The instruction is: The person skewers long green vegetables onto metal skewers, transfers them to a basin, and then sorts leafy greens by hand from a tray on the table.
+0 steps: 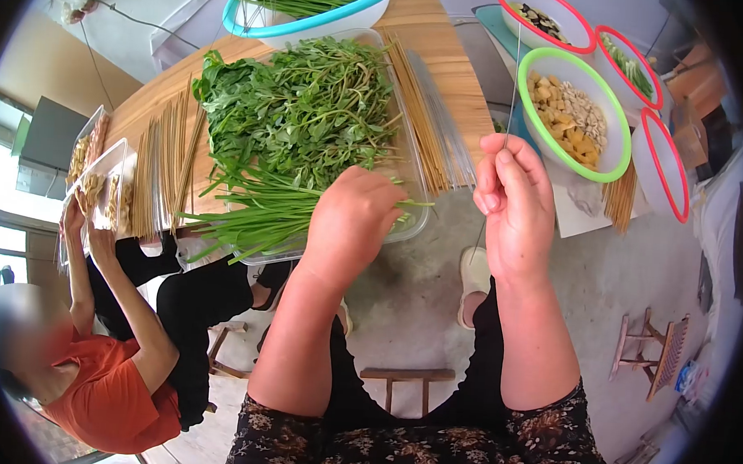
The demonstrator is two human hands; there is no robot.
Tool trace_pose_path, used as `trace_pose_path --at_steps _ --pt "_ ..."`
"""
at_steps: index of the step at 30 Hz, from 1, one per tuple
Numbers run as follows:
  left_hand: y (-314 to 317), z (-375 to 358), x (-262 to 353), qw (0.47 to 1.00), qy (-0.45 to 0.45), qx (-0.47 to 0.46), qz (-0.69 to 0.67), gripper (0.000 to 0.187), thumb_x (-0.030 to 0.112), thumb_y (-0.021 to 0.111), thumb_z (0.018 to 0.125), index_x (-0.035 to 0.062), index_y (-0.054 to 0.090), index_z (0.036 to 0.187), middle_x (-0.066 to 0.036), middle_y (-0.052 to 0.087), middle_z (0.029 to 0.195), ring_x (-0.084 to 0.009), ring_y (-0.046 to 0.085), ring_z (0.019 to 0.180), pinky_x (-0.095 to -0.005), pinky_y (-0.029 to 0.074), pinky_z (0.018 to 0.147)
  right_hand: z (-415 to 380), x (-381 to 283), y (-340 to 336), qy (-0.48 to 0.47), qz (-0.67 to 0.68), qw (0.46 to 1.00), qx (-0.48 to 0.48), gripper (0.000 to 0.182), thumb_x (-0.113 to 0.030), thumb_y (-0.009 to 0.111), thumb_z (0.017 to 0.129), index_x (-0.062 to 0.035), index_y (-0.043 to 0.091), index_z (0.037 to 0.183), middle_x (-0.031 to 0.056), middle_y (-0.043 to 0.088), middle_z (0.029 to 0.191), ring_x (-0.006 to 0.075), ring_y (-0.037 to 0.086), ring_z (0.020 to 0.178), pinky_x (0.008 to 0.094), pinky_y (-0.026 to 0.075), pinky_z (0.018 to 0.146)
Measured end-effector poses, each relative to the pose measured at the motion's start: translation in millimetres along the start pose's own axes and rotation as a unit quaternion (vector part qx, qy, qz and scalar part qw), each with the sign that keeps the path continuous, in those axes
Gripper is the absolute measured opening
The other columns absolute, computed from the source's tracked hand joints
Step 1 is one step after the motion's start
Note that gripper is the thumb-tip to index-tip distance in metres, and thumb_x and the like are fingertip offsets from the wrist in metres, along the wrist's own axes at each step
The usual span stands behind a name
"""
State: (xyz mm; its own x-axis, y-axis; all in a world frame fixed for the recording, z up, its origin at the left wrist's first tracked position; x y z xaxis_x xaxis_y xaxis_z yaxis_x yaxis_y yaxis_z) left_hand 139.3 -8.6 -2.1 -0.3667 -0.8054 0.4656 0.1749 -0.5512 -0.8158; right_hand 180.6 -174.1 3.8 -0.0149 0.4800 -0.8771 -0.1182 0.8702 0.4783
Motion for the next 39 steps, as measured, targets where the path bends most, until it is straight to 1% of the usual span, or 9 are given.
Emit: trace_pose_path --at_steps 4,7,8,10,11,13,14,29,39 --pt "14.4 7.5 2.5 0.999 0.003 -0.045 0.000 0.018 0.004 0.073 0.072 0.0042 0.072 0.091 -0.012 0.069 0.090 -0.0341 0.063 0.085 -0.0420 0.052 0.079 0.0 1.5 6.2 -0.018 -0.048 0.998 -0.035 0.022 -0.011 0.048 0.100 -0.0011 0.061 0.116 -0.0011 0.051 0.070 0.0037 0.038 0.060 0.0190 0.030 0.054" --pt "0.4 10.9 6.0 0.996 0.002 0.039 -0.084 0.015 0.003 0.071 0.080 0.0029 0.071 0.094 -0.011 0.068 0.086 -0.0278 0.063 0.077 -0.0372 0.052 0.073 -6.3 -6.3 15.0 -0.031 -0.128 0.990 -0.050 0.032 -0.008 0.047 0.100 0.0011 0.058 0.129 -0.0002 0.053 0.068 0.0050 0.043 0.060 0.0198 0.035 0.056" --pt "-7.7 10.4 -0.6 0.978 -0.043 0.085 -0.186 0.014 0.004 0.069 0.085 0.0015 0.070 0.098 -0.009 0.067 0.085 -0.0221 0.062 0.075 -0.0331 0.052 0.071 -9.9 -9.0 20.3 -0.042 -0.190 0.978 -0.075 0.035 -0.007 0.047 0.099 0.0009 0.056 0.132 -0.0003 0.053 0.067 0.0054 0.046 0.060 0.0208 0.037 0.057" --pt "-10.5 4.1 -16.2 0.890 -0.134 0.138 -0.413 0.017 0.006 0.063 0.095 -0.0016 0.066 0.110 -0.005 0.064 0.085 -0.0086 0.057 0.072 -0.0229 0.048 0.064 -15.6 -9.6 29.0 -0.078 -0.279 0.948 -0.133 0.041 -0.002 0.049 0.096 -0.0019 0.056 0.136 0.0038 0.056 0.066 0.0110 0.053 0.058 0.0261 0.044 0.058" --pt "-17.3 4.6 -14.6 0.891 -0.131 0.143 -0.410 0.017 0.006 0.063 0.095 -0.0016 0.066 0.110 -0.005 0.064 0.085 -0.0086 0.057 0.072 -0.0229 0.048 0.064 -17.8 -11.1 31.3 -0.083 -0.277 0.947 -0.137 0.041 -0.002 0.049 0.096 -0.0019 0.056 0.136 0.0038 0.056 0.066 0.0110 0.053 0.058 0.0261 0.044 0.058" --pt "-23.8 4.5 -17.0 0.764 -0.158 0.159 -0.605 0.019 0.004 0.061 0.096 -0.0011 0.065 0.114 -0.005 0.065 0.087 -0.0090 0.056 0.067 -0.0218 0.046 0.060 -26.6 -14.7 46.1 -0.142 -0.396 0.889 -0.182 0.040 0.000 0.053 0.093 -0.0046 0.060 0.132 0.0102 0.057 0.066 0.0194 0.055 0.056 0.0309 0.045 0.056" --pt "-26.6 4.5 -18.9 0.754 -0.162 0.172 -0.613 0.018 0.004 0.059 0.096 0.0003 0.065 0.113 -0.006 0.065 0.086 -0.0097 0.054 0.063 -0.0221 0.043 0.056 -29.0 -16.2 49.8 -0.180 -0.407 0.877 -0.182 0.040 0.002 0.056 0.090 -0.0059 0.062 0.129 0.0143 0.057 0.068 0.0270 0.056 0.056 0.0344 0.045 0.056" --pt "-44.3 -3.1 -26.9 0.690 -0.177 0.216 -0.667 0.017 0.009 0.056 0.099 0.0000 0.066 0.109 -0.004 0.060 0.075 -0.0098 0.049 0.057 -0.0228 0.034 0.050 -37.1 -14.4 60.8 -0.253 -0.437 0.840 -0.199 0.040 0.003 0.058 0.087 -0.0068 0.065 0.125 0.0112 0.058 0.065 0.0252 0.057 0.052 0.0350 0.045 0.051" --pt "-48.9 -5.0 -26.0 0.706 -0.166 0.217 -0.654 0.015 0.009 0.057 0.098 0.0004 0.066 0.107 -0.004 0.060 0.075 -0.0098 0.048 0.057 -0.0233 0.035 0.051 -38.0 -16.3 61.4 -0.262 -0.442 0.834 -0.199 0.041 0.004 0.058 0.086 -0.0063 0.065 0.125 0.0111 0.057 0.064 0.0249 0.056 0.051 0.0348 0.045 0.051"
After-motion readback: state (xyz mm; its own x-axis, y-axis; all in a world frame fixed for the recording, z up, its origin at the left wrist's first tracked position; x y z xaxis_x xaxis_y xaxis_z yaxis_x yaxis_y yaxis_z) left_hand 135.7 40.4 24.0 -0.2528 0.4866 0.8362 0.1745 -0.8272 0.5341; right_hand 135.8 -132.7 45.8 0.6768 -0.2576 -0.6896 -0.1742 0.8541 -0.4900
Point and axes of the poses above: each hand's wrist, its own z-axis towards the middle knuckle, its own y-axis out of the palm, x = y × z, the point moved 8 cm from there along z, towards the middle knuckle
